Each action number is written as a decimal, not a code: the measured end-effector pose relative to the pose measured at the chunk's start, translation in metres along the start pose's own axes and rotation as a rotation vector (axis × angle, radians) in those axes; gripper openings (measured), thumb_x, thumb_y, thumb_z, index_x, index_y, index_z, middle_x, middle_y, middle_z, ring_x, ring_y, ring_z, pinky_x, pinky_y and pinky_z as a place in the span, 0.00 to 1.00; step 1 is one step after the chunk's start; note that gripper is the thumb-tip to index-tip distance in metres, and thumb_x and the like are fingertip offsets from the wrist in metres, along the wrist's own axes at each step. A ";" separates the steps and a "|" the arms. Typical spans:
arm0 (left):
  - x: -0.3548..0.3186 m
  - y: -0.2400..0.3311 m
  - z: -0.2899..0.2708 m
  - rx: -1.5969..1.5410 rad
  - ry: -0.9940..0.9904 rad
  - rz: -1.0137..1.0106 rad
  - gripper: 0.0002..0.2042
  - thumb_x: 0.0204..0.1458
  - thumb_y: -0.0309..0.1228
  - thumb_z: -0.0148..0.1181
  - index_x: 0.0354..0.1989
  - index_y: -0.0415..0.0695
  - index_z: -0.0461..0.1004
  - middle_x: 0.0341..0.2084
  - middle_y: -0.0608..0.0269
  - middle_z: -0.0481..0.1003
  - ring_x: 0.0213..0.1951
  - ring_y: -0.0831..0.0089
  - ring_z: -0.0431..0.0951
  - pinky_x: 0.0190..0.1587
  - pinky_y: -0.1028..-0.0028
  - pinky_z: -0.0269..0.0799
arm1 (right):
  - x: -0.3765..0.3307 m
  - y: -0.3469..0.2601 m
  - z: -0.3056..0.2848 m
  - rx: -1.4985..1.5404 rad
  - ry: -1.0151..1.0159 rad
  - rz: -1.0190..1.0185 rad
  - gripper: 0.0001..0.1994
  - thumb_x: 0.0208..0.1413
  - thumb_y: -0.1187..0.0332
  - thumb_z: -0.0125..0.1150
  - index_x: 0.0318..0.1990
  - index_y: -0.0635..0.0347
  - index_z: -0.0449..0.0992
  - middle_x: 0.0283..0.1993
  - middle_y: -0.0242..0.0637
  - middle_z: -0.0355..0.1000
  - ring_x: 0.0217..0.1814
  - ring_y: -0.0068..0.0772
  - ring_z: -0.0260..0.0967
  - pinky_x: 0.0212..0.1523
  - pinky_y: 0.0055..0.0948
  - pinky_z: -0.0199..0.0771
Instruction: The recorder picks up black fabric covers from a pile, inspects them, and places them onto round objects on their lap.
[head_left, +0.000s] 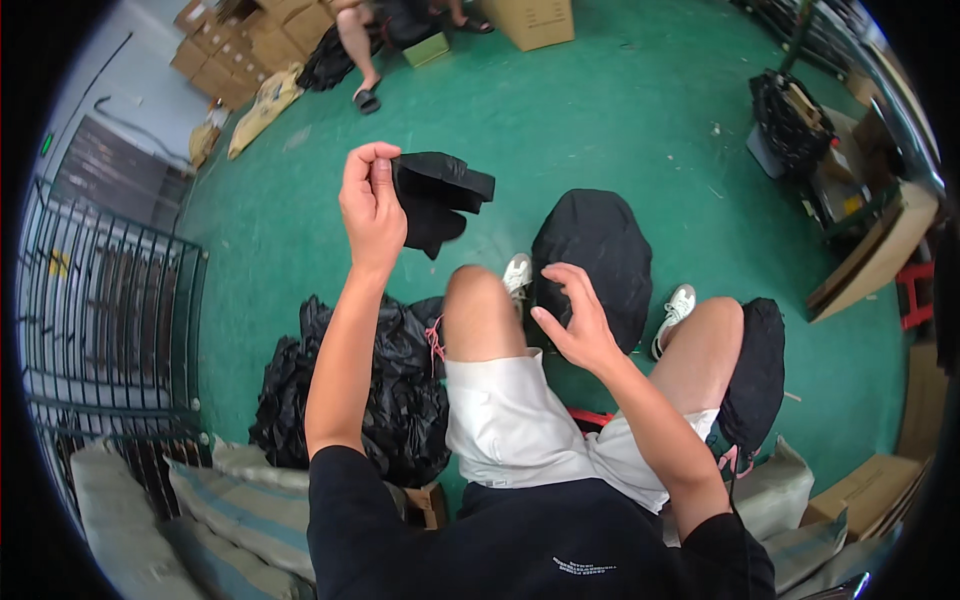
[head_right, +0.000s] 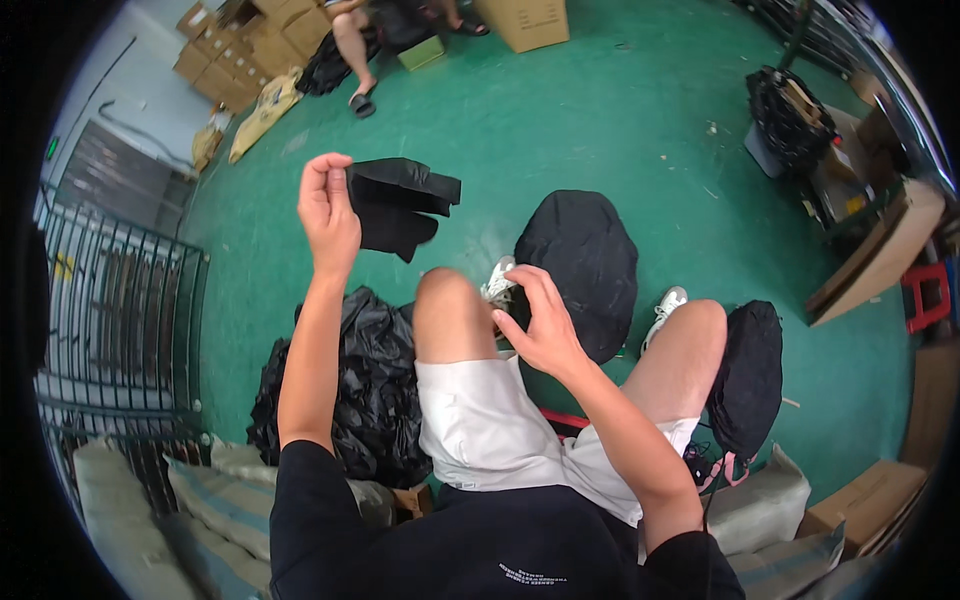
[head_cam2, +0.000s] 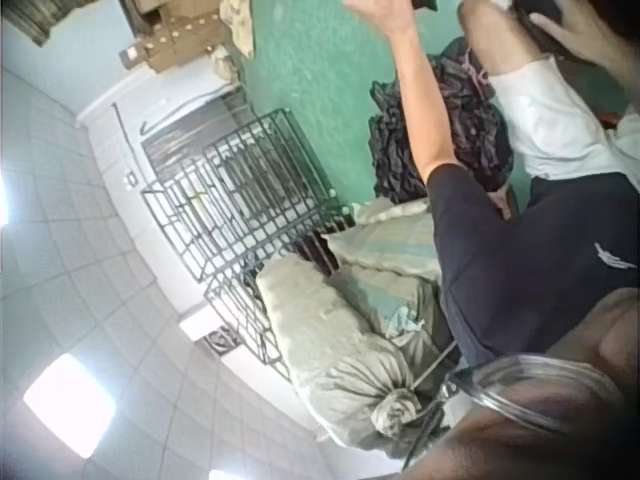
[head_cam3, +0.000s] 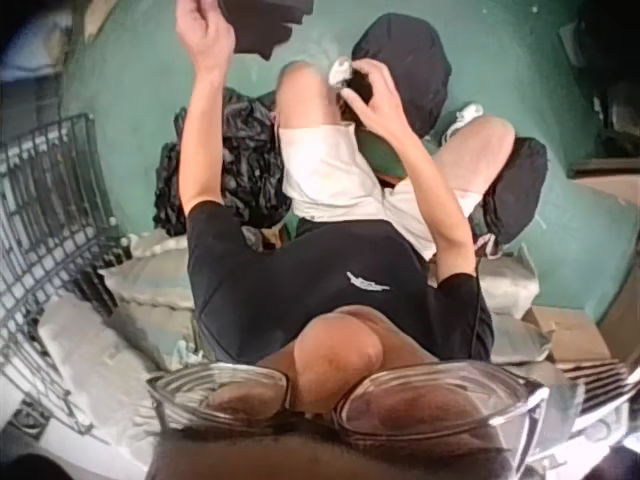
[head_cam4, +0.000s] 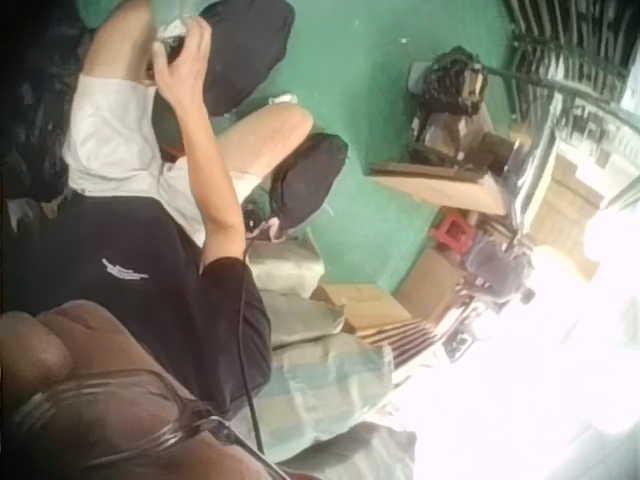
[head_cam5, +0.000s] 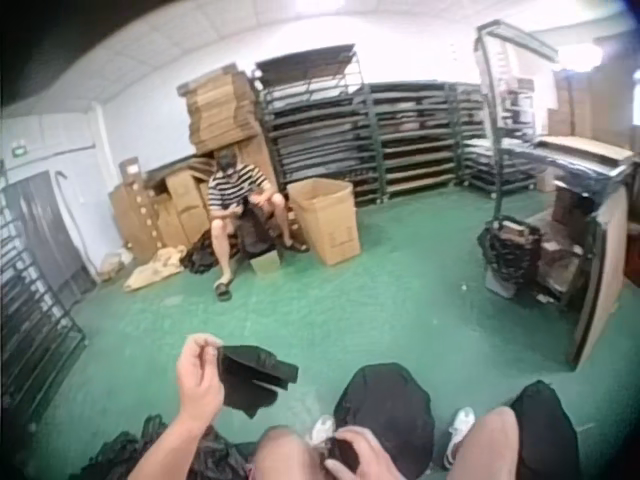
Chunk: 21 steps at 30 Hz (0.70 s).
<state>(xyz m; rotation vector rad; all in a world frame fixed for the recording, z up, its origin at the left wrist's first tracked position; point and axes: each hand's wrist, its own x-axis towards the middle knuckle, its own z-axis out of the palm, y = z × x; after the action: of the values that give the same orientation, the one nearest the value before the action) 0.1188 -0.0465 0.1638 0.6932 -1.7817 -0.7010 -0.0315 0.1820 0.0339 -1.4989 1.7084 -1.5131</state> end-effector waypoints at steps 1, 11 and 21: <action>0.004 0.016 0.015 -0.102 -0.033 0.054 0.05 0.64 0.22 0.47 0.40 0.38 0.71 0.31 0.70 0.71 0.34 0.83 0.68 0.40 0.81 0.65 | 0.007 -0.001 -0.009 0.027 0.015 -0.010 0.25 0.52 0.67 0.65 0.56 0.63 0.65 0.59 0.47 0.62 0.62 0.50 0.62 0.60 0.40 0.64; -0.022 0.074 0.137 -0.925 -0.525 -0.330 0.03 0.64 0.25 0.50 0.43 0.43 0.69 0.37 0.66 0.73 0.37 0.84 0.71 0.42 0.82 0.68 | 0.047 0.060 -0.091 0.544 0.256 0.451 0.22 0.51 0.66 0.70 0.52 0.63 0.74 0.49 0.38 0.76 0.50 0.27 0.70 0.53 0.29 0.68; -0.037 -0.086 0.146 -0.184 -0.680 -0.399 0.09 0.58 0.31 0.61 0.42 0.40 0.74 0.24 0.78 0.70 0.29 0.89 0.65 0.33 0.84 0.59 | 0.040 0.043 -0.141 0.737 0.154 0.564 0.17 0.53 0.71 0.66 0.49 0.68 0.75 0.45 0.35 0.77 0.48 0.25 0.72 0.55 0.24 0.67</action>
<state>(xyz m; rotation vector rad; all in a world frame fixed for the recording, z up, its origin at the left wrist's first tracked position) 0.0008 -0.0561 0.0371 0.7447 -2.1628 -1.4879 -0.1809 0.2023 0.0558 -0.4885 1.2587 -1.6760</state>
